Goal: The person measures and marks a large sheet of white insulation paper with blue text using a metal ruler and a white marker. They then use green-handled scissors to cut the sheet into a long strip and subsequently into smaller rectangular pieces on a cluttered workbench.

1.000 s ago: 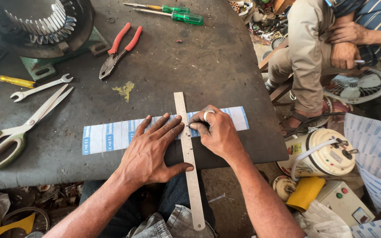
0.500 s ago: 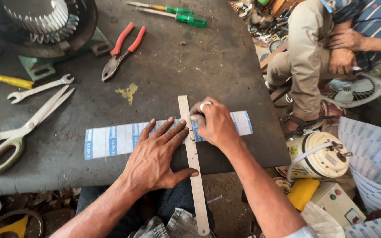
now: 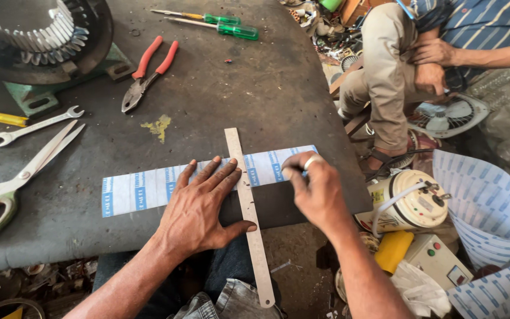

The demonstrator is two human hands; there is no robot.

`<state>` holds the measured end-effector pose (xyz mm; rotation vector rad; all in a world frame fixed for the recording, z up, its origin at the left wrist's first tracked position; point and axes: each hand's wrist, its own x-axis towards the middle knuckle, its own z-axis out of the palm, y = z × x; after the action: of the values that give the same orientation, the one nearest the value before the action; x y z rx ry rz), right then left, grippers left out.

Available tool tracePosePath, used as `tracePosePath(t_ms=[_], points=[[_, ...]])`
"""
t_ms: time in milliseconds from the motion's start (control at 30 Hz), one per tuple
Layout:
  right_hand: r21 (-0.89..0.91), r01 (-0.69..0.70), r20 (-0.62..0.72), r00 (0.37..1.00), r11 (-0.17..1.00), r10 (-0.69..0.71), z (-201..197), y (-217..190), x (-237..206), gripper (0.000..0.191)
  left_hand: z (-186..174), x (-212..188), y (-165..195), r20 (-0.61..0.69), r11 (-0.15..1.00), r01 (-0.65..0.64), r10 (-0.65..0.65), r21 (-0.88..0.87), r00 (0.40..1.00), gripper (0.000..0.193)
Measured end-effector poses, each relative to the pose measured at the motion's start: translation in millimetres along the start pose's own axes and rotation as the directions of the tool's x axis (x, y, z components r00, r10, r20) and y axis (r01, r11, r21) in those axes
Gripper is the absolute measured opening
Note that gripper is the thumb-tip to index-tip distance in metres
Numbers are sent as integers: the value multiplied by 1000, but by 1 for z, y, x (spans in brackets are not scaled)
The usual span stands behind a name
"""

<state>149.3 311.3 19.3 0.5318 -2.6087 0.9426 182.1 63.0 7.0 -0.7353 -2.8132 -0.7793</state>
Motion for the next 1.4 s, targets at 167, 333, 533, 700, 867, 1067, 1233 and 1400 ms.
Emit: tracePosePath(t_ms=[167,333,533,700,867,1067,1233,1400], points=[[398,-300,33,949,867,314,5,31,15,6,6,14,14,0,1000,-21,21,-13,1000,102],[387,-351,113,936,853,333,10,52,16,13,17,31,21,47,1000,4,-3,-21,999,108],[430,-242,105,970,870,219,7,56,13,9,25,35,19,34,1000,-9,9,15,999,106],[245,0,64,998,970,-17,6,47,16,10,27,37,19,59,999,3,-5,41,998,109],[218,37,101,993,975,-60,4,40,23,12,25,37,19,57,999,1,-4,44,998,108],[160,62,85,994,985,-76,10,31,25,12,24,37,20,55,999,5,-7,35,998,107],[167,30,88,995,985,-45,11,28,25,11,24,36,17,52,1000,2,-3,30,999,106],[147,37,124,991,988,-55,13,27,26,13,25,36,15,60,1000,2,-3,17,998,109]])
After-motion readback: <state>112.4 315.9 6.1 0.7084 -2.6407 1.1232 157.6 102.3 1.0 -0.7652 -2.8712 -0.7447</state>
